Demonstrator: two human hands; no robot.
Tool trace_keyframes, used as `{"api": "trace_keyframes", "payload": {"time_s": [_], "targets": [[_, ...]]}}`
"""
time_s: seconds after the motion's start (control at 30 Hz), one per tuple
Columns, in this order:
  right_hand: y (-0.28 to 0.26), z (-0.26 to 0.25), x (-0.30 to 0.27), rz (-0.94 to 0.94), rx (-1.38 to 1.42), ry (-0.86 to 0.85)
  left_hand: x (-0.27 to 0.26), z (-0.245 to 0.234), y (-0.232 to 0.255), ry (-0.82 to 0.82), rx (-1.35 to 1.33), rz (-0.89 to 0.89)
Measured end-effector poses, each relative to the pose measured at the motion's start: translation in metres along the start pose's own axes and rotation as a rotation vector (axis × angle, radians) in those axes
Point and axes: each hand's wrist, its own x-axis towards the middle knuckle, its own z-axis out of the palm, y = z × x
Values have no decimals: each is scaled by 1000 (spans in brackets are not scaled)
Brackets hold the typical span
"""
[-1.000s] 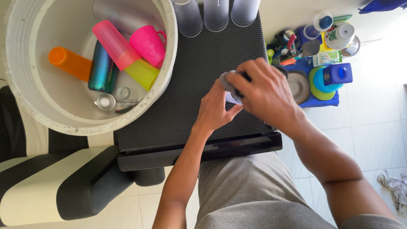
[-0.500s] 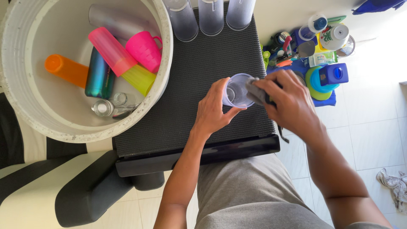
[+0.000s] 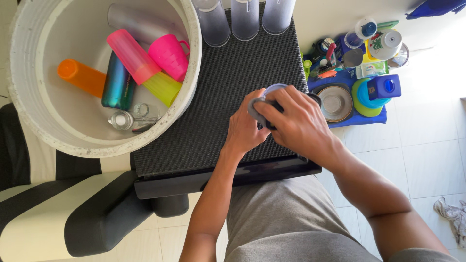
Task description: The person dries the inside and outside of plastic cups using a cloth, then places them on a surface.
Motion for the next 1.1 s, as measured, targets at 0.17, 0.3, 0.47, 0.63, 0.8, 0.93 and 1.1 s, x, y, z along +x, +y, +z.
{"api": "trace_keyframes", "payload": {"time_s": [0.17,0.3,0.47,0.63,0.8,0.93,1.1], "targets": [[18,1,14,12,-60,75,-1,-1,2,33,6,75],[30,-7,4,93,-77,74,1,-2,8,70,-5,102],[59,-11,-37,249,240,78,-6,0,14,104,62,143],[93,0,-86,806,1428,218,-11,0,11,110,113,113],[122,22,-95,978,1442,7,-6,6,8,72,64,238],[132,28,-96,902,1329,-203,-5,2,18,-13,32,235],[142,29,-92,786,1100,-334,4,-4,25,-156,43,213]]}}
